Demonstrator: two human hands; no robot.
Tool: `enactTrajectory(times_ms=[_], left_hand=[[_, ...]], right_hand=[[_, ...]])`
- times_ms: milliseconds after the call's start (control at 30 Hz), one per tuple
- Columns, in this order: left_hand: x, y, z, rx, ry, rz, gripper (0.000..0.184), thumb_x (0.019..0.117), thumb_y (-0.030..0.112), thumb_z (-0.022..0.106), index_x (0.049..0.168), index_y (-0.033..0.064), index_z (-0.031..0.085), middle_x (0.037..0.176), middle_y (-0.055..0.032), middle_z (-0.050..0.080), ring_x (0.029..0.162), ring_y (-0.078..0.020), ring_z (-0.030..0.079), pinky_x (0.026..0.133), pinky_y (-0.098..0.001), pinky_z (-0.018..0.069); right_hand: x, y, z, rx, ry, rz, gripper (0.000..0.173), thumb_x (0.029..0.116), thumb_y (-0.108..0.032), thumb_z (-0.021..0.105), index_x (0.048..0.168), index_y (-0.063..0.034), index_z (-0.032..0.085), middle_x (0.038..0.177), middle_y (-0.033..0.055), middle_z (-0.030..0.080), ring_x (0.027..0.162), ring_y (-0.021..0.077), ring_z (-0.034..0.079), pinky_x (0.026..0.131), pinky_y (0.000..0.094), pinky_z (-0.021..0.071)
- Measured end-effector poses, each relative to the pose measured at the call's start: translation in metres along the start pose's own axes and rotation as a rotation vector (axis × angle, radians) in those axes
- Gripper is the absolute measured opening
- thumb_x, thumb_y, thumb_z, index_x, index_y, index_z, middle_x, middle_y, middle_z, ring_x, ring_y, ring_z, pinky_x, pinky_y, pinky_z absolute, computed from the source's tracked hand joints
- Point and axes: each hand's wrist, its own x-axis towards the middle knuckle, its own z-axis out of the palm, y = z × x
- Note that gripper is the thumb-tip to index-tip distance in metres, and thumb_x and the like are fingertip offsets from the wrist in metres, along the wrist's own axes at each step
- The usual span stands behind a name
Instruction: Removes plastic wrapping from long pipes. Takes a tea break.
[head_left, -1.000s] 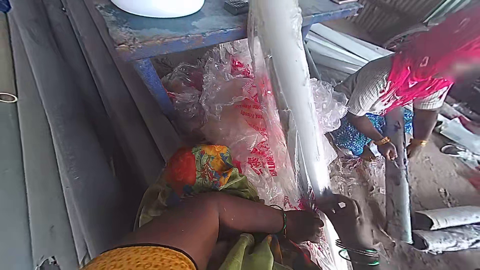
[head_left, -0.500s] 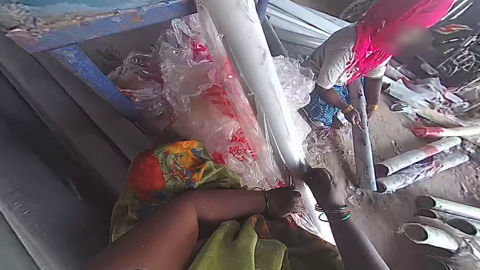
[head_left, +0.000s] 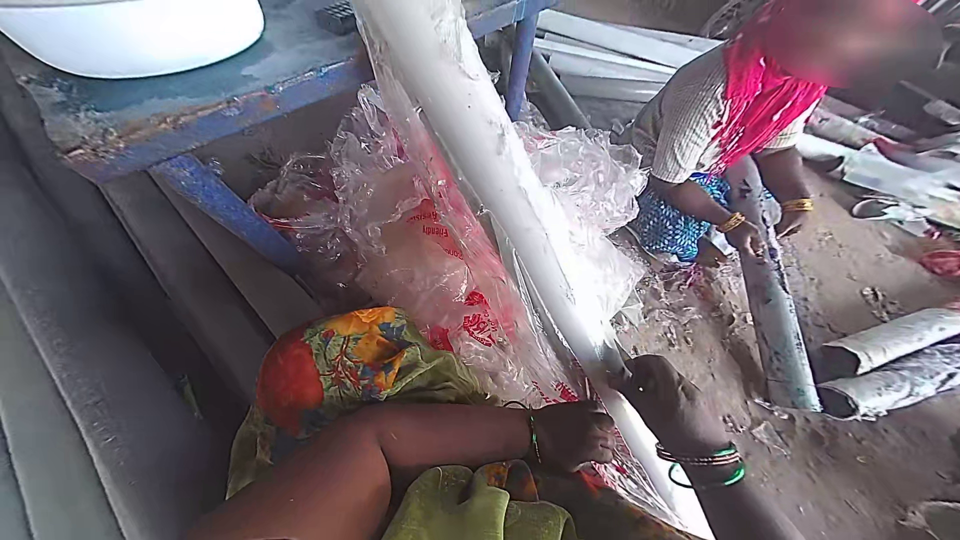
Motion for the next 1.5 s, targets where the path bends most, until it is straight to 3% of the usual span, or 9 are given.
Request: enactTrajectory(times_ms=[100, 233, 467, 600, 700, 833, 1000, 1233, 1500], left_hand=[[0.002, 0.000, -0.003, -0.026, -0.040, -0.009, 0.003, 0.0850, 0.002, 0.070, 0.084, 0.0002, 0.073, 0.087, -0.0146, 0.070, 0.098, -0.0351, 0.067, 0.092, -0.0498, 0.0493], [0.005, 0.002, -0.009, -0.021, -0.091, -0.028, 0.006, 0.0869, 0.001, 0.068, 0.087, -0.0007, 0.073, 0.089, -0.0150, 0.070, 0.100, -0.0349, 0.066, 0.096, -0.0487, 0.0474], [0.002, 0.001, -0.004, 0.002, -0.036, -0.008, 0.008, 0.0884, 0.002, 0.066, 0.084, 0.0006, 0.074, 0.087, -0.0144, 0.070, 0.097, -0.0346, 0.067, 0.094, -0.0485, 0.0492], [-0.002, 0.002, -0.003, -0.022, -0.056, -0.018, 0.010, 0.0895, 0.003, 0.065, 0.086, 0.0004, 0.074, 0.092, -0.0141, 0.072, 0.103, -0.0345, 0.067, 0.099, -0.0487, 0.0474], [-0.007, 0.001, 0.005, -0.001, -0.009, 0.013, 0.012, 0.0880, 0.004, 0.064, 0.083, 0.0023, 0.074, 0.087, -0.0124, 0.072, 0.098, -0.0335, 0.068, 0.095, -0.0484, 0.0479], [-0.009, -0.001, 0.003, -0.003, 0.008, 0.036, 0.010, 0.0863, 0.003, 0.064, 0.082, 0.0021, 0.074, 0.086, -0.0126, 0.071, 0.097, -0.0338, 0.068, 0.094, -0.0485, 0.0480], [-0.006, 0.001, 0.001, 0.021, -0.041, 0.012, 0.009, 0.0876, 0.004, 0.065, 0.084, 0.0015, 0.073, 0.088, -0.0132, 0.071, 0.098, -0.0344, 0.068, 0.095, -0.0495, 0.0483], [-0.005, 0.001, -0.002, -0.010, -0.084, -0.012, 0.010, 0.0891, 0.004, 0.065, 0.085, 0.0008, 0.073, 0.089, -0.0151, 0.070, 0.100, -0.0366, 0.066, 0.097, -0.0518, 0.0470], [0.000, 0.007, -0.005, -0.047, -0.071, -0.060, 0.010, 0.0872, 0.004, 0.066, 0.086, 0.0008, 0.076, 0.093, -0.0166, 0.073, 0.103, -0.0389, 0.067, 0.104, -0.0535, 0.0447]], right_hand=[[0.000, 0.007, 0.002, 0.004, -0.021, 0.005, 0.041, 0.0885, -0.028, 0.077, 0.107, 0.0065, 0.065, 0.091, 0.0241, 0.069, 0.082, 0.0421, 0.068, 0.072, 0.0633, 0.0518], [-0.001, 0.002, -0.001, -0.032, -0.046, -0.002, 0.034, 0.0927, -0.023, 0.074, 0.100, 0.0100, 0.067, 0.101, 0.0293, 0.068, 0.090, 0.0471, 0.068, 0.077, 0.0648, 0.0516], [0.000, 0.006, -0.001, -0.117, -0.010, -0.161, 0.030, 0.0964, -0.020, 0.067, 0.092, 0.0088, 0.066, 0.093, 0.0275, 0.069, 0.082, 0.0462, 0.070, 0.068, 0.0617, 0.0539], [0.005, 0.008, -0.012, -0.210, 0.070, 0.019, 0.033, 0.1047, -0.018, 0.049, 0.109, 0.0109, 0.065, 0.107, 0.0336, 0.068, 0.095, 0.0523, 0.069, 0.077, 0.0668, 0.0525], [0.012, 0.030, -0.030, -0.142, 0.132, 0.103, 0.034, 0.1038, -0.022, 0.056, 0.109, 0.0110, 0.066, 0.103, 0.0340, 0.068, 0.095, 0.0521, 0.068, 0.080, 0.0685, 0.0497], [0.011, 0.025, -0.044, -0.010, -0.134, 0.098, 0.031, 0.0969, -0.021, 0.070, 0.106, 0.0084, 0.069, 0.108, 0.0284, 0.069, 0.097, 0.0435, 0.067, 0.087, 0.0617, 0.0492], [0.012, 0.011, -0.032, -0.087, -0.445, 0.048, 0.051, 0.0869, -0.036, 0.082, 0.113, 0.0056, 0.066, 0.120, 0.0258, 0.063, 0.102, 0.0400, 0.065, 0.089, 0.0578, 0.0509], [0.012, -0.001, -0.027, -0.130, -0.505, 0.122, 0.038, 0.1018, -0.030, 0.063, 0.111, 0.0073, 0.065, 0.117, 0.0248, 0.065, 0.111, 0.0389, 0.064, 0.095, 0.0556, 0.0490], [0.017, 0.012, -0.029, -0.141, -0.388, 0.155, 0.038, 0.1053, -0.027, 0.056, 0.118, 0.0078, 0.064, 0.126, 0.0284, 0.063, 0.116, 0.0449, 0.063, 0.097, 0.0630, 0.0468]])
